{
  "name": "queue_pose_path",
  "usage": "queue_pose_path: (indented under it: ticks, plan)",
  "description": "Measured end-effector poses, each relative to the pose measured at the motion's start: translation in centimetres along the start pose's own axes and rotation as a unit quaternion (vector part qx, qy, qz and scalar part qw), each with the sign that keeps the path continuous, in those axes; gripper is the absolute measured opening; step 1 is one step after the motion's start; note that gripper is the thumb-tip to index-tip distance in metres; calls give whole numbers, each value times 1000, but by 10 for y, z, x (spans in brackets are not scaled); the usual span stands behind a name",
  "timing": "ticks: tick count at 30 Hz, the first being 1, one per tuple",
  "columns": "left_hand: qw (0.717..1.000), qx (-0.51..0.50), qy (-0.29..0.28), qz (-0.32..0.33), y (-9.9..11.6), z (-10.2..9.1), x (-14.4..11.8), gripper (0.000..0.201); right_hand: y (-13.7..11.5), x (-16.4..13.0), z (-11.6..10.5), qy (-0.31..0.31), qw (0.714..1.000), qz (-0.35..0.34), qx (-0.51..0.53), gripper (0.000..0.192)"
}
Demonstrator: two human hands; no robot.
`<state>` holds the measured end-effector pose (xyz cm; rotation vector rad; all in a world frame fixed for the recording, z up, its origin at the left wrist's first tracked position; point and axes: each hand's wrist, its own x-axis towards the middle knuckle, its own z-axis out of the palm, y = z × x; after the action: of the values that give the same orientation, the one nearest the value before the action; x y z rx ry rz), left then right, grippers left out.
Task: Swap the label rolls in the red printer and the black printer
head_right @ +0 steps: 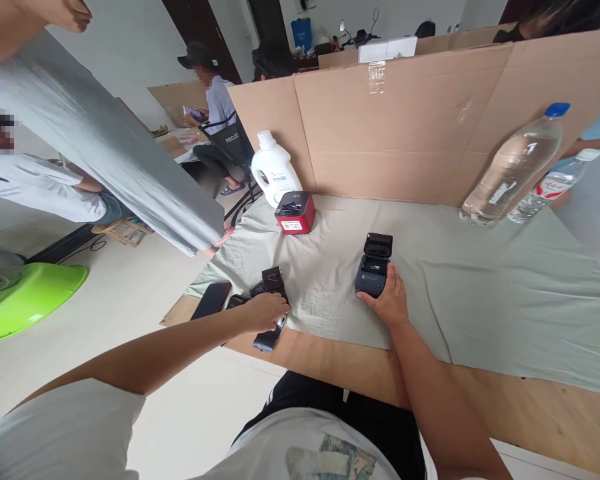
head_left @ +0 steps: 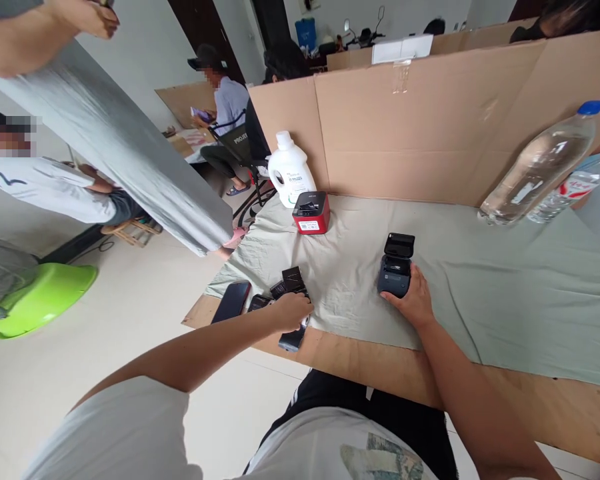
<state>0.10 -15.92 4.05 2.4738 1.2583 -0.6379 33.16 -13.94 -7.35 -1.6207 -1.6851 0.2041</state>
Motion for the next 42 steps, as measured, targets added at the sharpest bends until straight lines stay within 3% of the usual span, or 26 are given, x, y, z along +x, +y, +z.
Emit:
queue_pose_path:
  ticks: [2,5,8,10,14,19,24,29,33,37,40,42]
  plan:
    - [998,-43,34,-41,-14,-6,-3,23,1,0,1,2,1000,4,4,119]
    - [971,-85,81,-207,-48,-20,-6,19,2,0,1,-2,1000,11,5,120]
    - [945,-97,60,-307,-80,-19,-5,28,2,0,1,-5,1000,16,6,120]
    - [944,-120,45,-304,-93,-12,-2,32,1,0,1,-7,1000,18,6,121]
    - [945,-174,38,-273,-100,-1,3,19,2,0,1,-8,1000,15,5,119]
    - [936,-246,35,-248,-100,-11,-5,14,5,0,2,-8,1000,14,11,119]
    - [916,-361,0,-176,-86,-15,-14,34,5,0,1,-15,1000,13,10,118]
    - [955,-247,32,-160,-61,4,-7,71,4,1,1,-12,1000,11,16,118]
    - [949,-229,69,-204,-54,12,1,62,4,1,1,-19,1000,20,12,118]
    - [946,-242,64,-206,-62,3,-4,53,3,1,0,-17,1000,17,13,120]
    - [916,-349,87,-178,-66,-16,-19,49,3,0,-1,-23,999,21,7,117]
    - [857,-487,128,-110,-61,-32,-27,52,3,0,0,-28,999,27,-3,114]
